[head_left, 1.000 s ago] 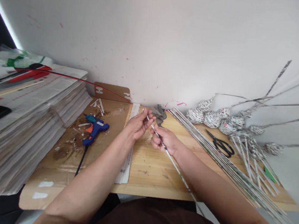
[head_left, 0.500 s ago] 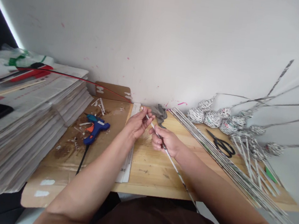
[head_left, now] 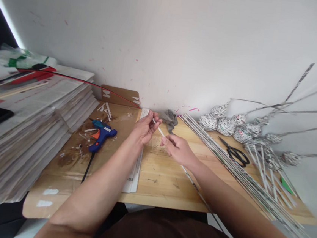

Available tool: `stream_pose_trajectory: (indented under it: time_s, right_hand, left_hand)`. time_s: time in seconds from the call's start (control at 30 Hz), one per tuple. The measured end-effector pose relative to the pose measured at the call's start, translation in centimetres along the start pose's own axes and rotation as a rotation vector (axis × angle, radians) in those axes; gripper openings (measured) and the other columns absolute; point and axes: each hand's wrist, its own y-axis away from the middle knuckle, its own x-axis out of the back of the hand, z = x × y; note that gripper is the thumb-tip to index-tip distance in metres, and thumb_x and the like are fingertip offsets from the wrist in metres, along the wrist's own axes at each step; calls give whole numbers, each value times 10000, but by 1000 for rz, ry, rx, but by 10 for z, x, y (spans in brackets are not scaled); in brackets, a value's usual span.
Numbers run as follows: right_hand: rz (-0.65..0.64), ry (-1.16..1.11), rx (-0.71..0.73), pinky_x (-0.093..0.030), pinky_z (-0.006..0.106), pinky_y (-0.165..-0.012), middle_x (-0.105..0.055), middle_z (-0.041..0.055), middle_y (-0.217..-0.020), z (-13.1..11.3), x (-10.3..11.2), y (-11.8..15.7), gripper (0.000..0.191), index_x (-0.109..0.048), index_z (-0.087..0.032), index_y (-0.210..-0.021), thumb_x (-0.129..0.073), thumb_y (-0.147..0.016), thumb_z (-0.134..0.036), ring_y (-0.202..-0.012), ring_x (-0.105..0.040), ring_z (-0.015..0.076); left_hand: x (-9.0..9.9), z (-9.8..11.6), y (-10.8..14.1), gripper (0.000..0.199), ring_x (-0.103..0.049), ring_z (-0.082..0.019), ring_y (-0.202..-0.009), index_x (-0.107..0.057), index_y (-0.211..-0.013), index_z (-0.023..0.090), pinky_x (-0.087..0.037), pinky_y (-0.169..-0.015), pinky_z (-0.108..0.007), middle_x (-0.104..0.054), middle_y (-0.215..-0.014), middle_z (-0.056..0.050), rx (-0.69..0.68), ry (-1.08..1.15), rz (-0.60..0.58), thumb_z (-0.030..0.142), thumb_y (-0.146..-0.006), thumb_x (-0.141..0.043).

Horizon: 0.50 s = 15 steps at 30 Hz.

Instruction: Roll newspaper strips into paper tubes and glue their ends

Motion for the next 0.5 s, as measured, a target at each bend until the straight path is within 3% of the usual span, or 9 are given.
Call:
stream_pose_trajectory:
  time_s: [0.07, 0.17, 0.23, 0.33, 0.4, 0.5]
  right_hand:
    - [3, 23, -1, -255, 230, -438, -443, -44, -452, 2, 2, 5, 399, -607, -163, -719, -572, -826, -546, -406, -362, 80]
    - [-157, -263, -157, -249, 234, -408, -288, -92, -381, 2, 3, 9, 414, -552, -194, -738, -443, -882, -567, -349, -253, 87]
    - [-220, -333, -215, -265, 238, -407, -277, -96, -386, 1, 2, 11, 436, -559, -198, -797, -388, -894, -587, -348, -255, 95]
    - [-73, -90, -104, -273, 231, -431, -434, -52, -464, 2, 3, 16, 425, -599, -175, -820, -500, -851, -587, -406, -366, 92]
    - [0, 7, -46, -266, 227, -439, -458, -44, -480, 5, 5, 20, 396, -588, -173, -753, -559, -830, -560, -417, -371, 81]
    - [-186, -186, -181, -267, 238, -421, -287, -89, -382, 9, 6, 23, 434, -525, -201, -708, -447, -870, -597, -357, -271, 89]
  left_hand:
    - [0, 0, 0, 200, -663, -91, -562, -631, -776, 92, -532, -492, -114, -617, -607, -10, 9, -5, -13, 257, -873, -575]
    - [0, 1, 0, 196, -657, -82, -566, -633, -760, 93, -533, -507, -108, -608, -606, -7, 24, 17, -37, 253, -864, -587]
    - [0, 1, 0, 200, -652, -78, -563, -638, -759, 92, -531, -509, -105, -604, -604, -6, 15, 29, -30, 247, -869, -579]
    - [0, 2, -2, 219, -648, -78, -558, -642, -756, 91, -529, -504, -108, -604, -609, -11, -1, 18, -7, 252, -880, -562]
    - [1, 1, -2, 220, -649, -80, -561, -643, -756, 95, -528, -503, -110, -607, -613, -12, 5, 12, -11, 260, -879, -563]
    - [1, 1, -3, 215, -650, -80, -561, -644, -764, 98, -519, -485, -104, -606, -612, -10, 36, 26, -31, 264, -877, -566]
